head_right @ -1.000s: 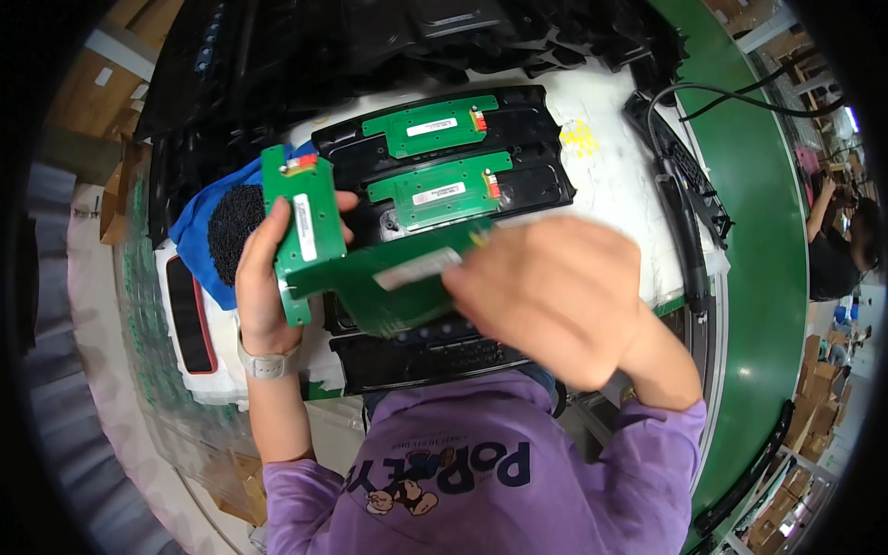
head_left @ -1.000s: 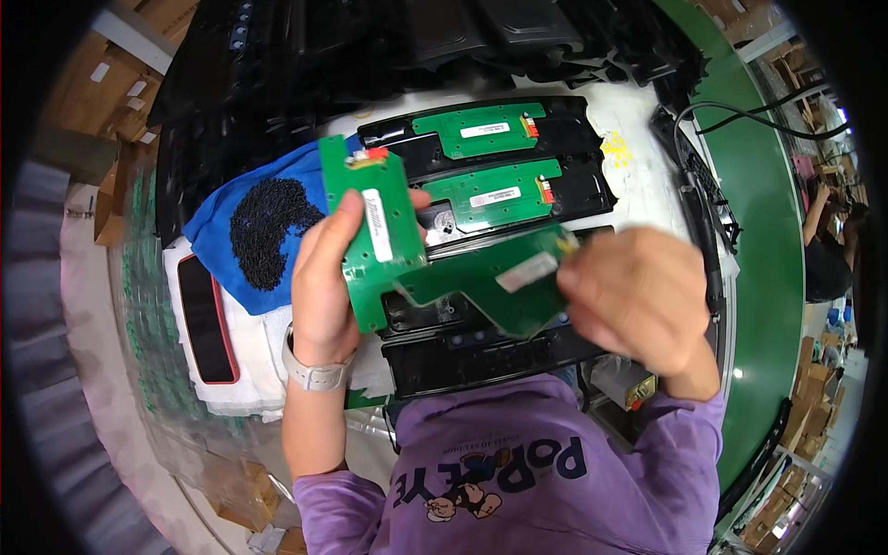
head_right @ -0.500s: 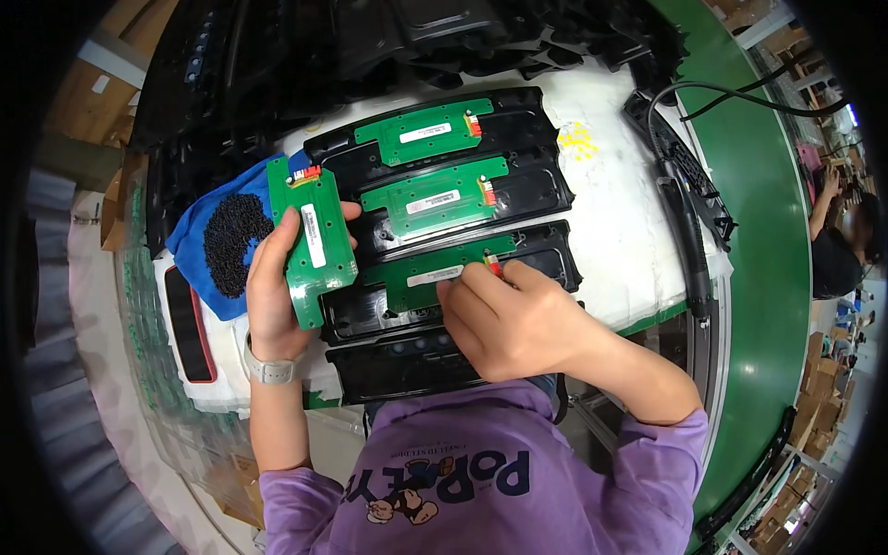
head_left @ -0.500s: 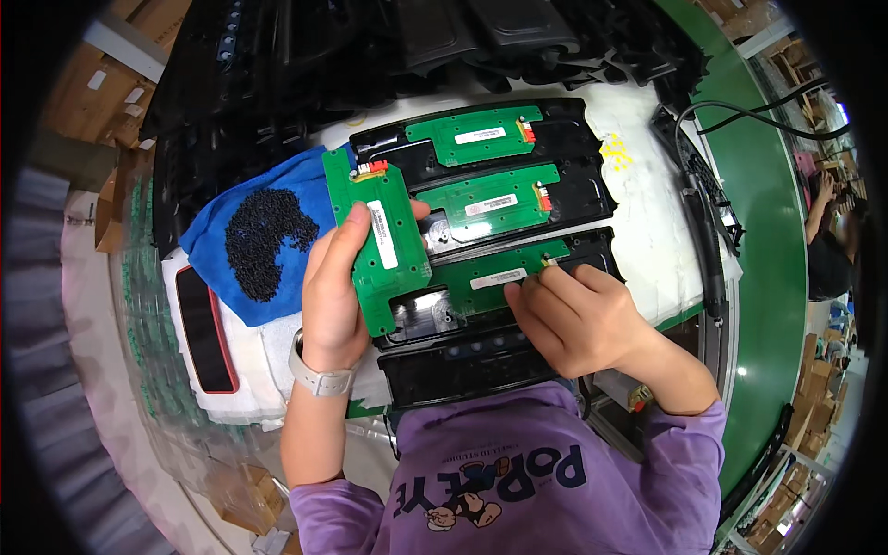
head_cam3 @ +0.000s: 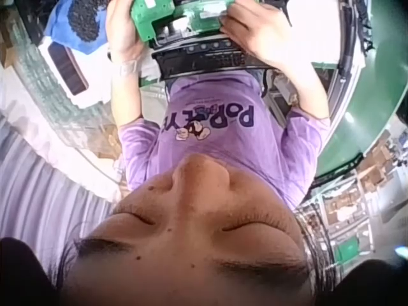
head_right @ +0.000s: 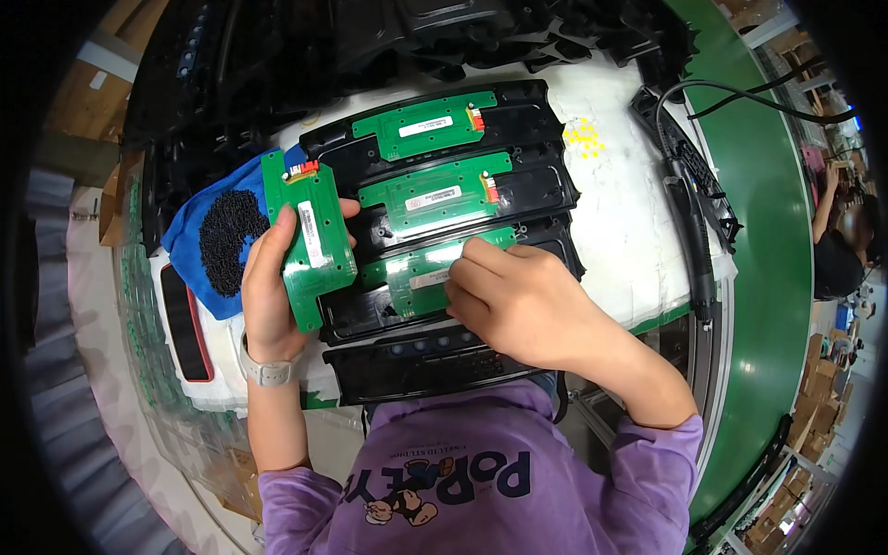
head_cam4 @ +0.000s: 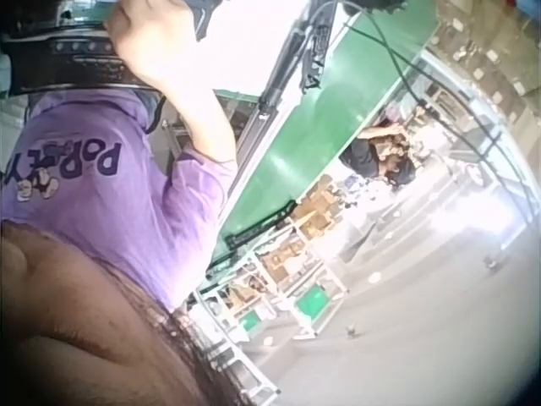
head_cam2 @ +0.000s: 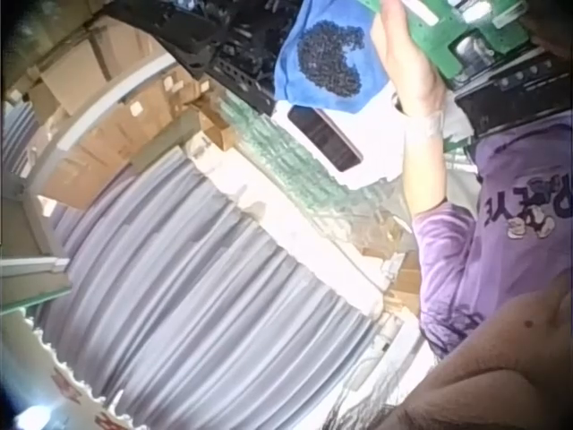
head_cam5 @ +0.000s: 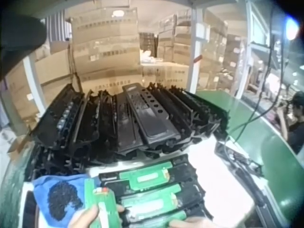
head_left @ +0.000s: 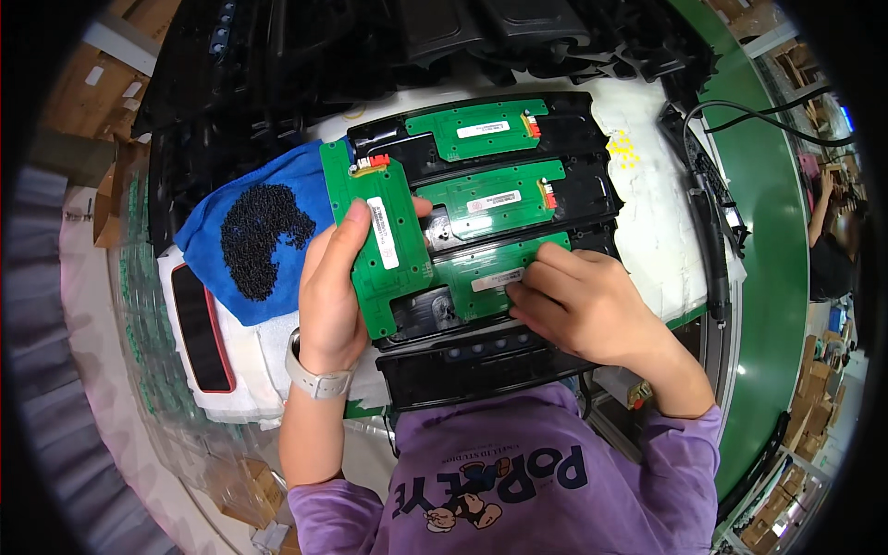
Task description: Assembling components of a device, likely printer or battery parts, by attaching green circuit-like plates to plastic shells using an electric screwdriver.
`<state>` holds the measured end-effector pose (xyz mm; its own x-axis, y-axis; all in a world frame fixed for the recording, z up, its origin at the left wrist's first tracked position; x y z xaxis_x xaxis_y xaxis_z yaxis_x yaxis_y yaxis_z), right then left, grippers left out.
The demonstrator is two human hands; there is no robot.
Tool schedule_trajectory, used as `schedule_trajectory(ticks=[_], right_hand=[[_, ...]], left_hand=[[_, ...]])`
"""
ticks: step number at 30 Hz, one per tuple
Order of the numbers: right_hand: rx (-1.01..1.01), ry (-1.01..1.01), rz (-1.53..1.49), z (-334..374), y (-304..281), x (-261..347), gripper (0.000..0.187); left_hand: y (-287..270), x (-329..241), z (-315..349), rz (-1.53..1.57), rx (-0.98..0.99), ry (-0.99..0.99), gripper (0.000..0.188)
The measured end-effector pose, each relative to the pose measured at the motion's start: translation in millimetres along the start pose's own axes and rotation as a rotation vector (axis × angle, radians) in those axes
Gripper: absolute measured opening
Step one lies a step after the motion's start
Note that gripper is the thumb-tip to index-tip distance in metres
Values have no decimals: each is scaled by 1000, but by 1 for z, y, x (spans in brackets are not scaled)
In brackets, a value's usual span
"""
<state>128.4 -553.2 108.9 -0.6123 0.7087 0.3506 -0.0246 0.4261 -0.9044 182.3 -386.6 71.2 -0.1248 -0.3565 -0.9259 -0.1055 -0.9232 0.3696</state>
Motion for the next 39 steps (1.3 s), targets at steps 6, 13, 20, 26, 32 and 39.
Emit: schedule_trajectory(ticks=[6, 13, 20, 26, 32, 39], right_hand=[[26, 24, -55, -1, 1, -4, 22], [-360, -107, -30, -1, -39, 24, 25], [-364, -398, 256, 40, -32, 67, 23], [-500, -437, 118, 66, -31, 83, 13], [-419, -411, 138, 92, -11, 71, 6], [-348, -210, 195, 85, -1, 55, 17]], left_hand=[[7, -1, 5, -46, 47, 8, 37], [32, -11, 16, -121, 271, 29, 37], [55, -12, 55, -95, 586, -184, 36], [51, 0, 88, -258, 742, -200, 38], [-5, -45, 78, -870, 25, 453, 32], [13, -33, 98, -1061, 251, 755, 35]])
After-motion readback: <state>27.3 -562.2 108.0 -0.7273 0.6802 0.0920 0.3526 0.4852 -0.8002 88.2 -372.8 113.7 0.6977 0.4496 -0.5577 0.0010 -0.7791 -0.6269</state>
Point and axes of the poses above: each hand's wrist, its own z-axis away from the middle knuckle, its own y-axis out of the palm, x = y × z, the point moved 7 cm from there along -z, towards the middle knuckle, and after that the axes turned 13 degrees about y, right-handed, at the moved point
